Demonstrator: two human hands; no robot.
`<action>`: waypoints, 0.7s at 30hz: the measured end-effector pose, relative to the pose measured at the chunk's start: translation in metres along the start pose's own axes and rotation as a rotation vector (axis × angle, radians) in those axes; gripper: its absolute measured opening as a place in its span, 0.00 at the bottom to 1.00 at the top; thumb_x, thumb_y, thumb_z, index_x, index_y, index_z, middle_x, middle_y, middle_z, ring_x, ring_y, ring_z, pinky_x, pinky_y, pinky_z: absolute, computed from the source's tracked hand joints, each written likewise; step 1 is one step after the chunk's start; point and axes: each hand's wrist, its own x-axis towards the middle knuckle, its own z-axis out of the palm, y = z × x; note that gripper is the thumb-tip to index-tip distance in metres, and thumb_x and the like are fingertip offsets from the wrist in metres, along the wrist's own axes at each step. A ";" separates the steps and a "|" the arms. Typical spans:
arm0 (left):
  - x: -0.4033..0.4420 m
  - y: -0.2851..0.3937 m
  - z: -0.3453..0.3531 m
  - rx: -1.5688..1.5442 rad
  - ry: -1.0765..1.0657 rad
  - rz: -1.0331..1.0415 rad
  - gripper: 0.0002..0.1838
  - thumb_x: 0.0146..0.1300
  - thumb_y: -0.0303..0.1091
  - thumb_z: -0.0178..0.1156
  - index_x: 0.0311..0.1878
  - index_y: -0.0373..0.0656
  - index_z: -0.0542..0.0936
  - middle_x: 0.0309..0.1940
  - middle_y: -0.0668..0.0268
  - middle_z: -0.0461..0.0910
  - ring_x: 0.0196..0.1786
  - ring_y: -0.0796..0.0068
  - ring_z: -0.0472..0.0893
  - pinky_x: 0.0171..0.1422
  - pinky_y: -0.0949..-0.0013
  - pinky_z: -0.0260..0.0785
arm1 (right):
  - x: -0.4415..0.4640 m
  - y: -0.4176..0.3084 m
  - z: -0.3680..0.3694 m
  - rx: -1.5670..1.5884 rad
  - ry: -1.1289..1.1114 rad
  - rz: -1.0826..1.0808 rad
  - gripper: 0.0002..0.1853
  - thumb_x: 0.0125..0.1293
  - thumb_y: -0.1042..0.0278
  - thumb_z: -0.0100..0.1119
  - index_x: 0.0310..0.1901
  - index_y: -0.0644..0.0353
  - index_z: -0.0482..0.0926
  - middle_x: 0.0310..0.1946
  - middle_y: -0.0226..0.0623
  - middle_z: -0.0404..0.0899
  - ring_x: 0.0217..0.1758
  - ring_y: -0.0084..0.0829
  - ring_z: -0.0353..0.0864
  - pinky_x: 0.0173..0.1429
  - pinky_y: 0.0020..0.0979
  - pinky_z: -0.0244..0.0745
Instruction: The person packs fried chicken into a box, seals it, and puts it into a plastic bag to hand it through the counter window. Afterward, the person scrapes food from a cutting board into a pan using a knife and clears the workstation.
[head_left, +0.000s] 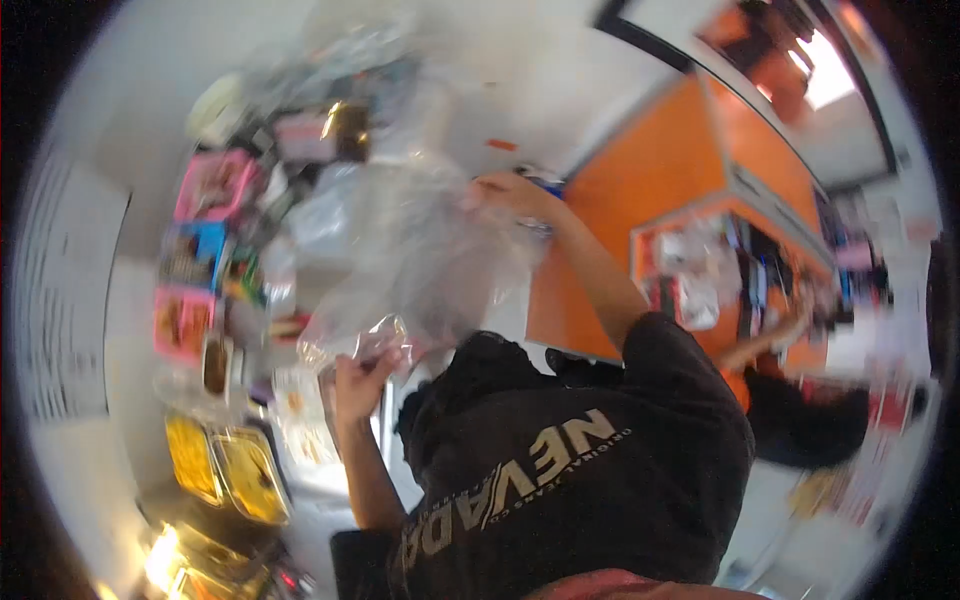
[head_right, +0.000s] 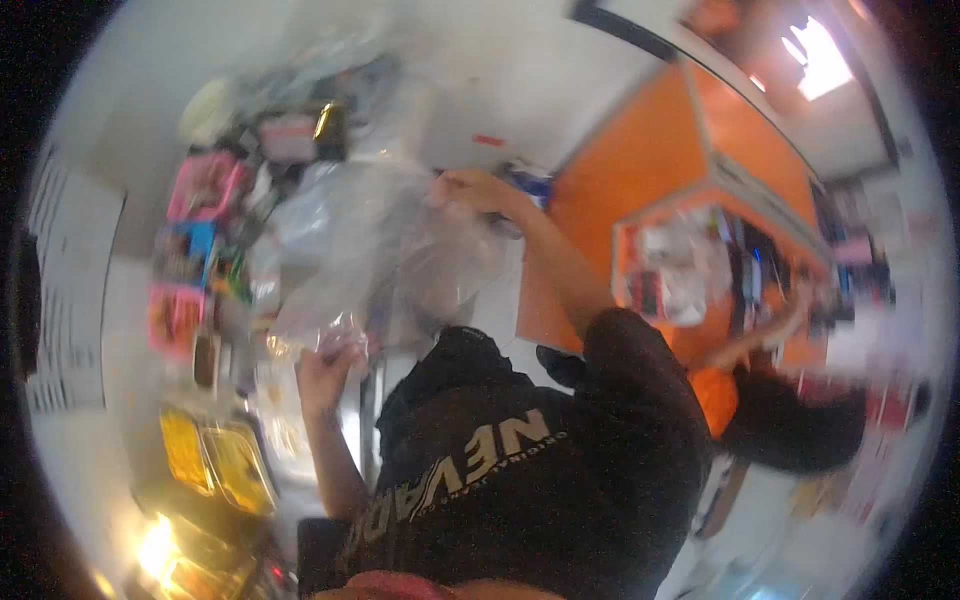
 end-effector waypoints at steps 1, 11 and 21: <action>-0.003 -0.006 0.001 0.091 0.042 -0.016 0.12 0.66 0.25 0.66 0.50 0.31 0.83 0.41 0.57 0.87 0.44 0.69 0.85 0.53 0.67 0.78 | -0.013 -0.009 -0.011 -0.392 0.115 0.177 0.13 0.72 0.61 0.54 0.45 0.62 0.81 0.54 0.43 0.81 0.52 0.42 0.82 0.51 0.39 0.77; -0.049 -0.086 0.014 -0.402 0.045 -0.005 0.07 0.68 0.31 0.67 0.37 0.37 0.84 0.33 0.66 0.84 0.32 0.80 0.78 0.40 0.76 0.72 | -0.187 -0.239 0.230 0.090 0.343 0.001 0.22 0.66 0.47 0.68 0.41 0.62 0.81 0.32 0.44 0.84 0.35 0.35 0.86 0.40 0.34 0.80; -0.133 -0.129 0.017 -0.275 0.009 -0.025 0.09 0.68 0.30 0.66 0.40 0.31 0.81 0.38 0.62 0.83 0.36 0.75 0.80 0.40 0.71 0.73 | -0.256 -0.199 0.305 0.196 0.381 0.178 0.21 0.63 0.53 0.72 0.43 0.67 0.82 0.33 0.40 0.85 0.35 0.29 0.86 0.41 0.31 0.80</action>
